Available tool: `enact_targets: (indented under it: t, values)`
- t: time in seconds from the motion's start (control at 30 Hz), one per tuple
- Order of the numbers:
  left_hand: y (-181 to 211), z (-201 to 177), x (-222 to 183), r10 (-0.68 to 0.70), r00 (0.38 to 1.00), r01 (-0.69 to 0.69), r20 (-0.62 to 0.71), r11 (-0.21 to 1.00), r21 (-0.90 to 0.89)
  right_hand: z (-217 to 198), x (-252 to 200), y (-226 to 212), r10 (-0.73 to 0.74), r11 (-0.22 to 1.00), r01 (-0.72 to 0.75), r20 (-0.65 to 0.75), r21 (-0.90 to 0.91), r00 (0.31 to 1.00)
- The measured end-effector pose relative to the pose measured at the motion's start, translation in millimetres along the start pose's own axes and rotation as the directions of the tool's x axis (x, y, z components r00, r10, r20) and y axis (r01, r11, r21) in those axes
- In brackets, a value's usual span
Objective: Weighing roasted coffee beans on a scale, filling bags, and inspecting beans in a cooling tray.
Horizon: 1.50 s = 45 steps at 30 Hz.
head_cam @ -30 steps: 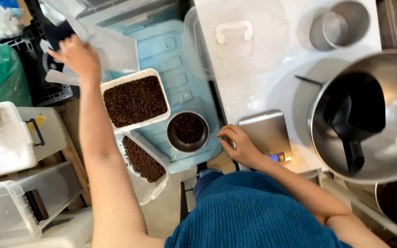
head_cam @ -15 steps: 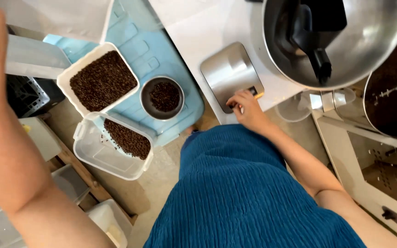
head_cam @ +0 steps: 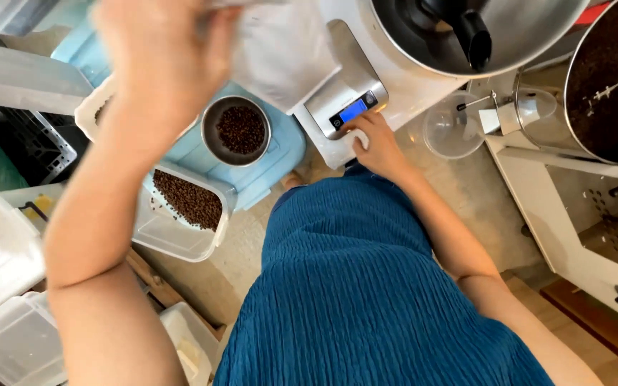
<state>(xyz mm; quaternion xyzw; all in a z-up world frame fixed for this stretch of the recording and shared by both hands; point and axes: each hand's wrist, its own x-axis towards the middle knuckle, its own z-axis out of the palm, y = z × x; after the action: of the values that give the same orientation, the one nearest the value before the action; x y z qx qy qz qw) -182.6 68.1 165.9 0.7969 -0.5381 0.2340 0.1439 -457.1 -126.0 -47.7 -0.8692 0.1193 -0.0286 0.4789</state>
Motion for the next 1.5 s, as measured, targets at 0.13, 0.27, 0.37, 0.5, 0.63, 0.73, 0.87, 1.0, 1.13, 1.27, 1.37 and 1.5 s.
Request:
enact_targets:
  t: [0.13, 0.27, 0.37, 0.5, 0.63, 0.73, 0.87, 1.0, 1.13, 1.27, 1.37, 1.5]
  values:
    - [58.7, 8.8, 17.4, 0.047, 0.997, -0.038, 0.060, 0.990, -0.137, 17.9, 9.2, 8.8, -0.051, 0.998, 0.052, 0.026, -0.043, 0.998]
    - [93.3, 20.8, 24.6, 0.187, 0.982, -0.187, -0.017, 0.968, -0.169, 33.3, 23.2, 34.3, -0.133, 0.985, 0.129, -0.031, -0.112, 0.991]
    - [107.4, 30.5, 22.5, 0.210, 0.978, -0.205, 0.007, 0.963, -0.175, 38.5, 27.2, 43.3, -0.071, 0.991, 0.063, -0.063, -0.121, 0.996]
    - [114.9, 44.0, 19.3, 0.178, 0.983, -0.169, 0.044, 0.973, -0.155, 46.4, 41.2, 57.2, 0.054, 0.989, -0.059, -0.043, -0.138, 0.998]
    - [115.3, 63.6, 8.6, 0.173, 0.985, -0.170, 0.020, 0.978, -0.125, 41.4, 27.9, 43.5, 0.047, 0.992, -0.063, -0.137, -0.112, 0.989]
    - [124.9, 57.2, 11.2, 0.165, 0.984, -0.158, 0.061, 0.981, -0.109, 45.8, 21.6, 50.2, 0.086, 0.993, -0.094, -0.110, -0.071, 0.990]
    - [156.3, 35.3, 12.7, 0.075, 0.997, -0.080, -0.035, 0.984, -0.157, 48.4, -3.1, 56.5, 0.117, 0.993, -0.117, -0.085, 0.008, 0.989]
    - [189.8, 49.5, -11.7, 0.156, 0.936, -0.256, -0.315, 0.916, -0.308, 43.1, -29.6, 86.6, 0.164, 0.986, -0.162, -0.065, 0.045, 0.984]
    - [246.9, 91.5, -33.2, 0.169, 0.971, -0.240, -0.171, 0.717, -0.655, 19.6, -60.7, 109.8, 0.204, 0.979, -0.204, -0.088, 0.010, 0.975]
    - [291.4, 133.3, -46.1, 0.245, 0.955, 0.019, 0.166, 0.508, -0.861, -19.0, -89.2, 124.3, 0.233, 0.972, -0.227, -0.173, 0.055, 0.957]
    - [315.9, 157.3, -62.3, 0.387, 0.845, 0.173, 0.369, 0.455, -0.874, -34.7, -121.3, 121.3, 0.345, 0.939, -0.335, -0.244, 0.081, 0.907]
    - [328.1, 189.9, -86.2, 0.646, 0.594, 0.112, 0.479, 0.523, -0.845, -14.9, -150.2, 143.2, 0.517, 0.843, -0.536, -0.343, 0.045, 0.784]
